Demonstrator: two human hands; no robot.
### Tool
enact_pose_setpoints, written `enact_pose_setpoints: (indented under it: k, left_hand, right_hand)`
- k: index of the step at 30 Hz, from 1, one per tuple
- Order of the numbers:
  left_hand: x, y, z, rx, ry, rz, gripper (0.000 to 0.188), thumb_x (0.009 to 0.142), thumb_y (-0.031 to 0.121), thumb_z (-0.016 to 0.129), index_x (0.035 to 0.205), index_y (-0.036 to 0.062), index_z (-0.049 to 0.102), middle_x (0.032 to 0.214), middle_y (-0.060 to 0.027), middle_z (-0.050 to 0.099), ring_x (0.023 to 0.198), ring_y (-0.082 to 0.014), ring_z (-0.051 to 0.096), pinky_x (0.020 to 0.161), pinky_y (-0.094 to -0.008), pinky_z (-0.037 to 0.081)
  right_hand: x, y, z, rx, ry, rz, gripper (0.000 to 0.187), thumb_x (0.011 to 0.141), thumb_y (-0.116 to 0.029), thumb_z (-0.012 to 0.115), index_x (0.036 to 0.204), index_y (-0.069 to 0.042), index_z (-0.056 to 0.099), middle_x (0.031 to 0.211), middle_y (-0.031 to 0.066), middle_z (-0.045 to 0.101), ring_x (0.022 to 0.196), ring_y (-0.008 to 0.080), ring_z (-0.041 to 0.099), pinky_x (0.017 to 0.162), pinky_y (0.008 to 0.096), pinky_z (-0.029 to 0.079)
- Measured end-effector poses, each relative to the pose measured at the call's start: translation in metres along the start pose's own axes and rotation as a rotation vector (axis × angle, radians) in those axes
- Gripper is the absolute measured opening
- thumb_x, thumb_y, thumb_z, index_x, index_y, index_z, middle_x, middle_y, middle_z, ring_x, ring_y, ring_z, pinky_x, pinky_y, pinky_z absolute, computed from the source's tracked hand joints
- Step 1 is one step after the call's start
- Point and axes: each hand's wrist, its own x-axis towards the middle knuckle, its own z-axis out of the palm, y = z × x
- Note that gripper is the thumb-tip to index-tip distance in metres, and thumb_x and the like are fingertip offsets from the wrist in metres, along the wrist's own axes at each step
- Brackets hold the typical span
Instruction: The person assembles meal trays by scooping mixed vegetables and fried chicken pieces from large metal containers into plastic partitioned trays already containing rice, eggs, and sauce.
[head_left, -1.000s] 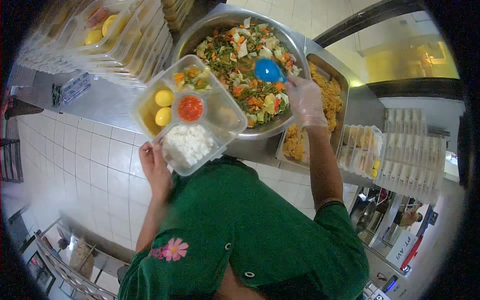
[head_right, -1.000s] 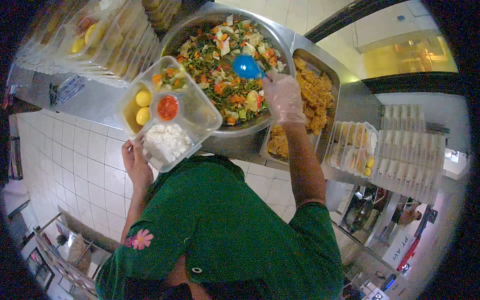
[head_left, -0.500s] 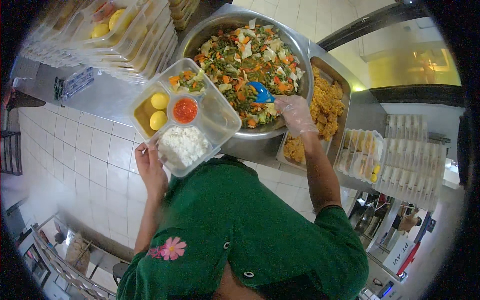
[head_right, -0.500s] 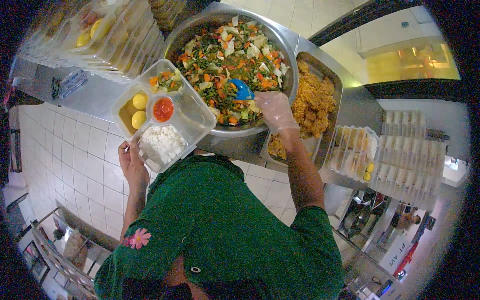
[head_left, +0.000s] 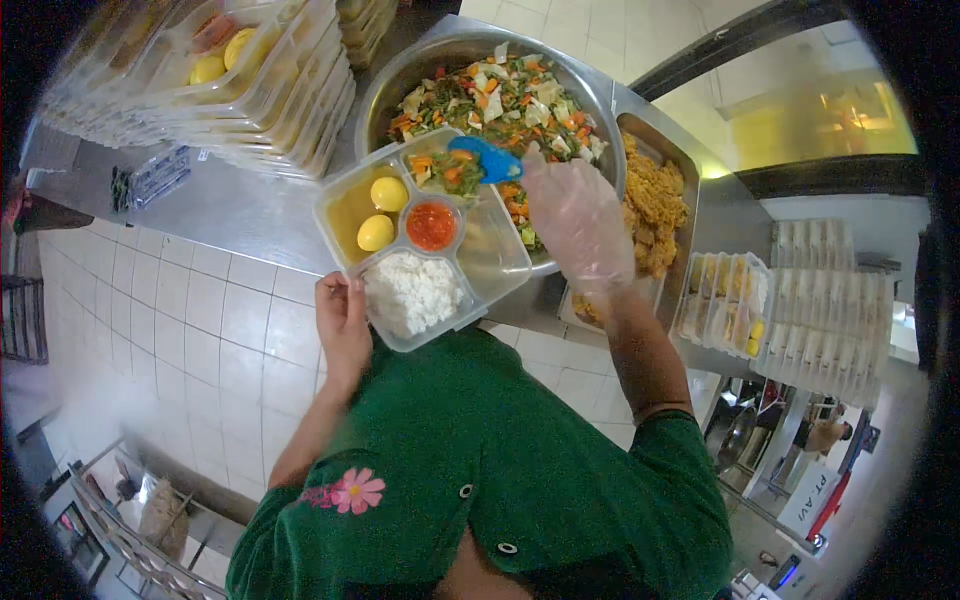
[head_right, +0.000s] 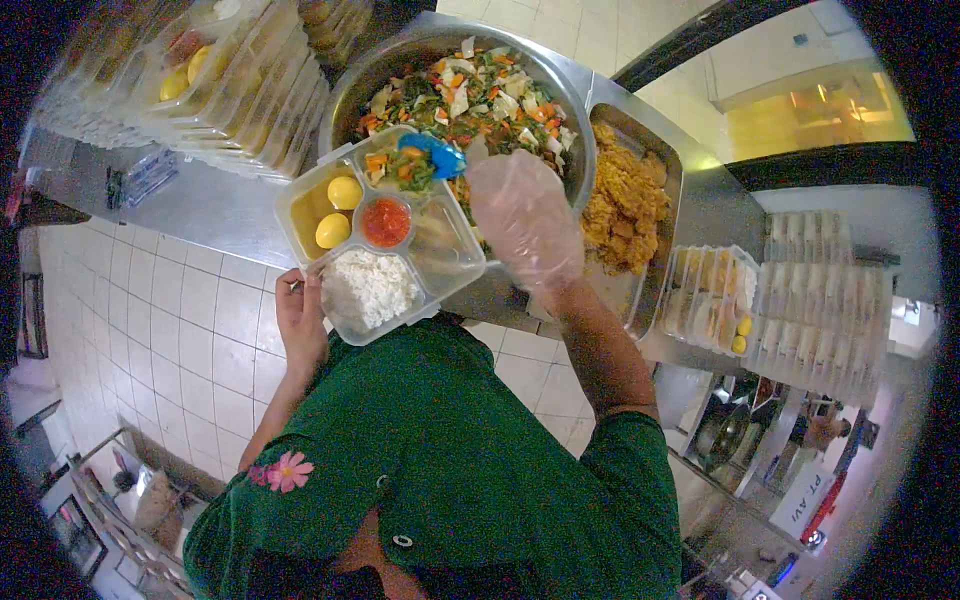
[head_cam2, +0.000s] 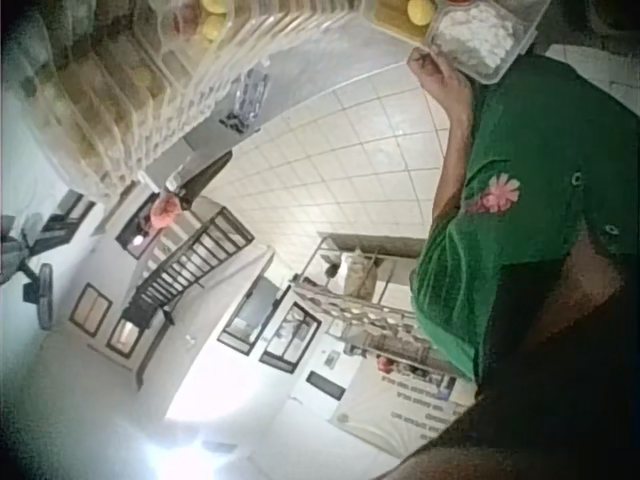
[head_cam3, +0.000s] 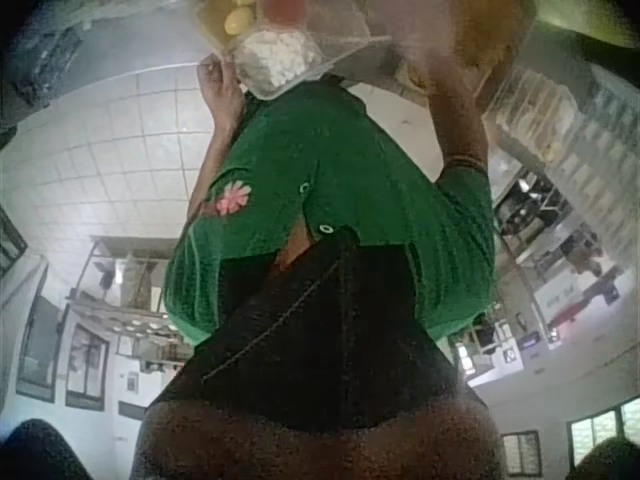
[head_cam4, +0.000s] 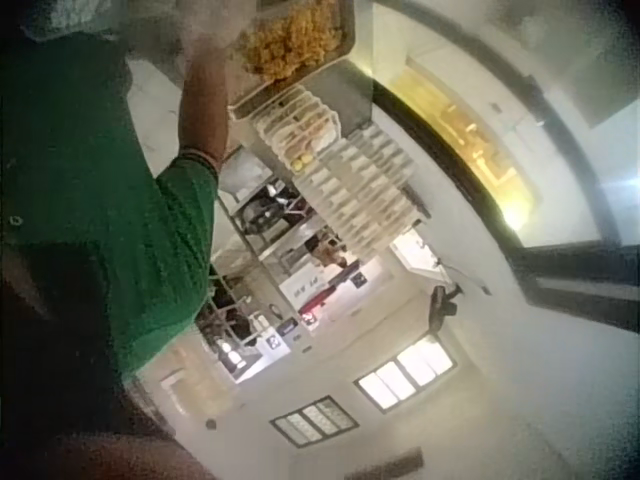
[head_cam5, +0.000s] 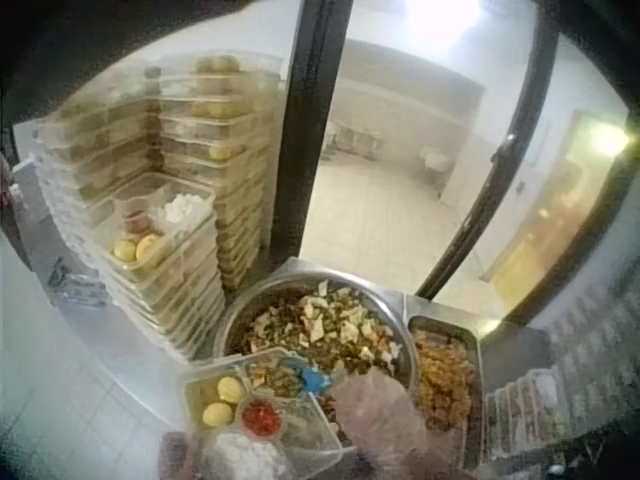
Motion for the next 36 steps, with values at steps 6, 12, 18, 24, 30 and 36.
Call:
enact_pose_setpoints:
  k: [6, 12, 18, 24, 30, 36]
  left_hand:
    - [0.005, -0.005, -0.007, -0.013, -0.081, -0.049, 0.013, 0.101, 0.01, 0.049, 0.11, 0.0024, 0.045, 0.099, -0.0046, 0.056, 0.092, -0.0089, 0.052, 0.083, -0.0239, 0.043]
    - [0.017, -0.004, -0.016, -0.091, -0.09, -0.13, 0.015, 0.101, 0.01, 0.05, 0.113, 0.0024, 0.044, 0.098, -0.0051, 0.057, 0.09, -0.0097, 0.053, 0.082, -0.0241, 0.044]
    - [0.033, -0.002, -0.026, -0.026, -0.134, -0.086, 0.014, 0.101, 0.012, 0.05, 0.111, 0.0036, 0.044, 0.096, -0.0048, 0.058, 0.083, -0.008, 0.053, 0.072, -0.0217, 0.045]
    - [0.05, -0.001, -0.034, 0.001, -0.188, -0.066, 0.015, 0.101, 0.013, 0.05, 0.111, 0.0043, 0.044, 0.095, -0.0044, 0.058, 0.08, -0.0068, 0.053, 0.066, -0.0208, 0.045]
    - [0.065, 0.01, -0.038, -0.06, -0.193, -0.193, 0.017, 0.101, 0.013, 0.05, 0.114, 0.004, 0.045, 0.1, -0.0068, 0.06, 0.089, -0.0109, 0.056, 0.074, -0.0241, 0.048]
    - [0.082, 0.026, -0.045, -0.05, -0.267, -0.166, 0.017, 0.101, 0.014, 0.05, 0.114, 0.0049, 0.044, 0.103, -0.0086, 0.062, 0.088, -0.0103, 0.057, 0.072, -0.0232, 0.048]
  right_hand:
    - [-0.008, 0.011, 0.01, 0.341, 0.301, 0.172, 0.017, 0.086, -0.01, 0.058, 0.099, -0.004, 0.068, 0.082, 0.015, 0.066, 0.076, 0.0317, 0.062, 0.07, 0.0417, 0.049]
    - [-0.016, 0.018, 0.018, 0.586, 0.044, 0.76, 0.017, 0.088, -0.017, 0.06, 0.087, -0.001, 0.067, 0.076, 0.0196, 0.065, 0.07, 0.0332, 0.064, 0.068, 0.0402, 0.049]
    - [-0.009, 0.001, 0.007, 0.556, 0.049, 0.673, 0.018, 0.088, -0.018, 0.06, 0.089, -0.002, 0.067, 0.075, 0.0195, 0.064, 0.069, 0.0316, 0.064, 0.064, 0.0394, 0.048]
    - [0.005, -0.009, -0.011, 0.468, 0.283, 0.583, 0.014, 0.087, -0.016, 0.062, 0.09, -0.003, 0.066, 0.071, 0.0143, 0.062, 0.067, 0.0296, 0.063, 0.062, 0.0393, 0.049]
    - [-0.029, 0.001, 0.035, -0.323, -0.04, 0.39, 0.011, 0.089, -0.015, 0.059, 0.095, -0.009, 0.066, 0.073, 0.0109, 0.062, 0.067, 0.028, 0.061, 0.059, 0.0407, 0.05]
    - [-0.064, 0.013, 0.061, -0.124, -0.288, 0.734, 0.019, 0.087, -0.016, 0.054, 0.079, -0.003, 0.064, 0.073, 0.0151, 0.062, 0.068, 0.0308, 0.063, 0.058, 0.0407, 0.051]
